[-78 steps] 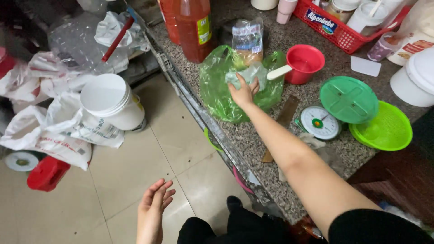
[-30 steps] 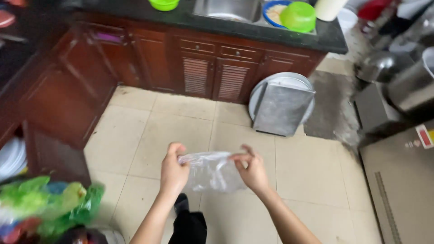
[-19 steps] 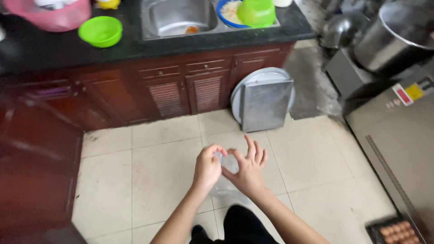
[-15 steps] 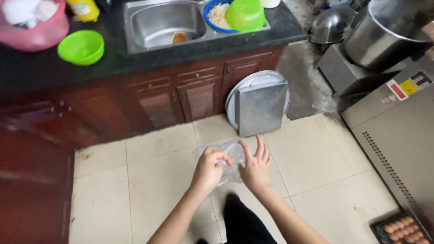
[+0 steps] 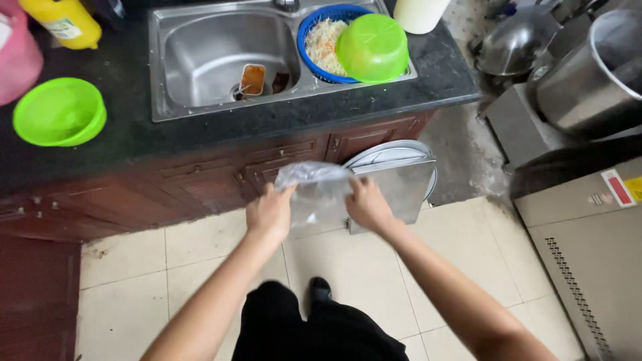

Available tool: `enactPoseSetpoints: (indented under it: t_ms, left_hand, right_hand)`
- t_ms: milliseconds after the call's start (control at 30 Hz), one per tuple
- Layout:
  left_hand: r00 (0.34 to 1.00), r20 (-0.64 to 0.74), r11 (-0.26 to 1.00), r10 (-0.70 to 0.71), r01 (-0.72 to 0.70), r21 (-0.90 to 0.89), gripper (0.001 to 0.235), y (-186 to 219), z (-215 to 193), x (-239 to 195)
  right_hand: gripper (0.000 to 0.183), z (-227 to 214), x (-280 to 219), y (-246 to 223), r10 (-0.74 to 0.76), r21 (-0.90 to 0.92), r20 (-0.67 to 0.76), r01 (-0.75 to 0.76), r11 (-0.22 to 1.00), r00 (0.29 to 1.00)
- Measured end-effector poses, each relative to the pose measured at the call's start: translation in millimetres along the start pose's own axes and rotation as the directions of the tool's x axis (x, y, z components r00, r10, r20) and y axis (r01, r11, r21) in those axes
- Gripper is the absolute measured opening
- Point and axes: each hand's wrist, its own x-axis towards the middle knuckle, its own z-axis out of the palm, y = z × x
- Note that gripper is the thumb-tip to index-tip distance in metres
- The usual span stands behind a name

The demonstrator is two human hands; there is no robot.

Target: Transfer prepared salad or vegetables from a strainer into a plastic bag and tie the bag.

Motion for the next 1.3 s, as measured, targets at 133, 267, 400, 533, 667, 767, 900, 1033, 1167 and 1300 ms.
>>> enactPoseSetpoints:
  t_ms: [133, 267, 400, 533, 667, 767, 900, 1033, 1167, 1300]
  left_hand:
    - [0.992, -0.109, 0.974, 0.065, -0.086, -0.207, 0.063, -7, -51, 80]
    - [0.958, -0.279, 0.951, 0.073, -0.151, -0.269, 0.051, -21, -107, 140]
    - [0.869, -0.484, 0.978, 0.104, -0.179, -0.111, 0.052, -27, -140, 200]
    - [0.869, -0.427, 0.941, 0.249, -0.322, -0.107, 0.047, -55, -144, 269]
    - [0.926, -0.229, 0.831, 0.300, -0.371, -0.414, 0.066, -72, -124, 309]
    - [0.941, -0.162, 0.831, 0.298, -0.339, -0.441, 0.074, -74, -114, 331]
    - [0.957, -0.098, 0.800, 0.273, -0.283, -0.530, 0.090, -64, -111, 330]
    - [0.933, -0.193, 0.745, 0.303, -0.358, -0.563, 0.089, -56, -121, 320]
    - [0.993, -0.007, 0.782, 0.117, -0.096, -0.616, 0.086, -48, -136, 310]
    - [0.999, -0.029, 0.748, 0.036, -0.046, -0.663, 0.083, -60, -101, 320]
  right_hand:
    - [0.042, -39, 115, -12, 0.013, 0.111, -0.132, 0.001, 0.994, 0.991]
    - [0.062, -80, 169, -60, 0.151, -0.057, -0.210, -0.167, 0.984, 0.966]
    - [0.090, -88, 221, -71, 0.216, -0.297, -0.050, -0.221, 0.929, 0.975]
    - [0.085, -74, 260, -22, 0.166, -0.246, 0.068, -0.144, 0.958, 0.984]
    - [0.045, -70, 284, 34, 0.092, 0.330, 0.072, -0.111, 0.938, 0.993]
    - [0.033, -88, 322, 65, 0.335, 0.656, -0.074, -0.207, 0.726, 0.939]
    - [0.037, -113, 388, 156, 0.727, 0.895, -0.113, -0.249, 0.370, 0.677]
    - [0.068, -183, 468, 189, 0.783, 0.895, -0.191, -0.224, 0.387, 0.592]
    - [0.105, -245, 533, 190, 0.948, 0.865, -0.248, -0.395, 0.308, 0.197]
    - [0.087, -250, 560, 259, 0.944, 0.876, -0.272, -0.357, 0.324, 0.188]
